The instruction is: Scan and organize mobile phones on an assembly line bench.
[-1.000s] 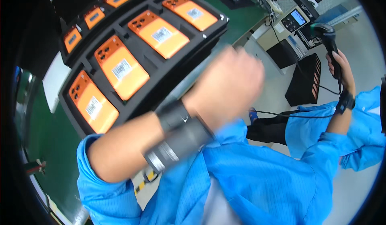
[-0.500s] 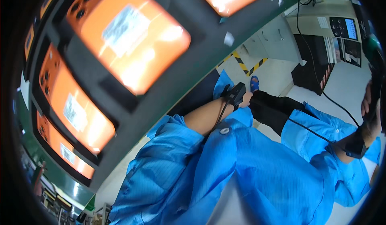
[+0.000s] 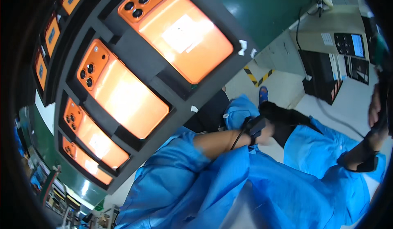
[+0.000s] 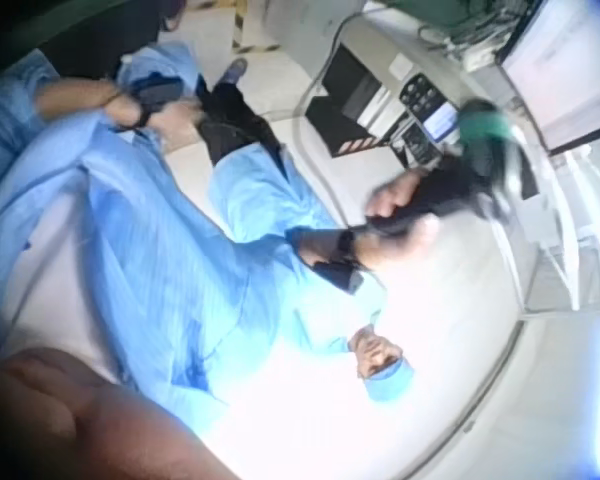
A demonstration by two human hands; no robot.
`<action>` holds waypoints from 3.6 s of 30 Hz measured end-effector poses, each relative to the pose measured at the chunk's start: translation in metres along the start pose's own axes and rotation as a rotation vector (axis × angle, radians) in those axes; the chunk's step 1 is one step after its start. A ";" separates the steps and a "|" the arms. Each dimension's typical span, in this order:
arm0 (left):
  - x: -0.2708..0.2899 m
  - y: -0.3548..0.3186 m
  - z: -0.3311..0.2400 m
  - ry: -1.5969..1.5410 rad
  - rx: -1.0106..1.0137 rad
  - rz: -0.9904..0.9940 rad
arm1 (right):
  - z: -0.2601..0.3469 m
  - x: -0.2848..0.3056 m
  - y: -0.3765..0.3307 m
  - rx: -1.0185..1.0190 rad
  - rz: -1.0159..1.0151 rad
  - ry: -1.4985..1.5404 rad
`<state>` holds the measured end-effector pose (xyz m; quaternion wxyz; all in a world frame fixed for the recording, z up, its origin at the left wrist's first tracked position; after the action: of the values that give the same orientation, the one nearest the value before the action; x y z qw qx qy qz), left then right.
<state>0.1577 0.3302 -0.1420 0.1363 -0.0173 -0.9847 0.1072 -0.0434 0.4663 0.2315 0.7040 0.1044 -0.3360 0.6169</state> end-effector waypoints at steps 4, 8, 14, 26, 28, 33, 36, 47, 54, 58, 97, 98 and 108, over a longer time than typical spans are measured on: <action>0.059 -0.100 0.034 -0.329 -0.048 -0.210 | -0.088 -0.099 0.001 0.051 0.179 0.269; 0.035 -0.302 0.094 -0.656 0.631 -1.390 | -0.179 -0.173 -0.022 -0.219 0.334 0.276; -0.280 -0.389 0.130 -1.345 1.105 -1.739 | -0.385 -0.251 -0.121 -0.705 0.463 0.423; -0.208 -0.346 0.194 -1.030 1.018 -1.306 | -0.500 -0.231 -0.266 -0.543 1.425 -0.734; -0.178 -0.334 0.212 -0.984 0.969 -1.291 | -0.479 -0.234 -0.236 -0.415 1.201 -0.962; -0.140 -0.313 0.241 -0.934 0.906 -1.260 | -0.480 -0.227 -0.205 -0.596 0.848 -0.974; -0.133 -0.307 0.250 -0.925 0.895 -1.232 | -0.480 -0.216 -0.199 -0.638 0.962 -0.924; -0.216 -0.372 0.181 -1.074 1.074 -1.108 | -0.446 -0.174 -0.208 -0.941 0.894 -0.063; -0.319 -0.424 0.138 -1.203 1.241 -1.100 | -0.371 -0.145 -0.167 -0.732 1.015 -0.168; -0.361 -0.442 0.163 -1.119 1.272 -1.132 | -0.286 -0.171 -0.076 -0.801 0.946 0.054; 0.171 -0.546 -0.155 1.251 0.381 -1.471 | 0.069 -0.266 0.015 0.170 0.651 0.405; 0.204 -0.512 -0.163 1.361 0.356 -1.267 | 0.068 -0.263 0.013 0.170 0.641 0.410; 0.279 -0.359 -0.104 0.934 0.072 -1.034 | 0.063 -0.256 0.016 0.255 0.618 0.501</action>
<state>-0.0847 0.0191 0.1072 0.5793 0.4140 -0.7008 0.0424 -0.0834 0.2299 0.1206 0.5274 -0.0682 -0.0911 0.8420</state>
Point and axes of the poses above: each hand's wrist, its own y-axis towards the middle knuckle, its own x-axis out of the back of the hand, z = x × y, the point moved 6 cm from there along y, towards the middle knuckle, and after that the axes turned 10 degrees about -y, right-handed, at the moved point
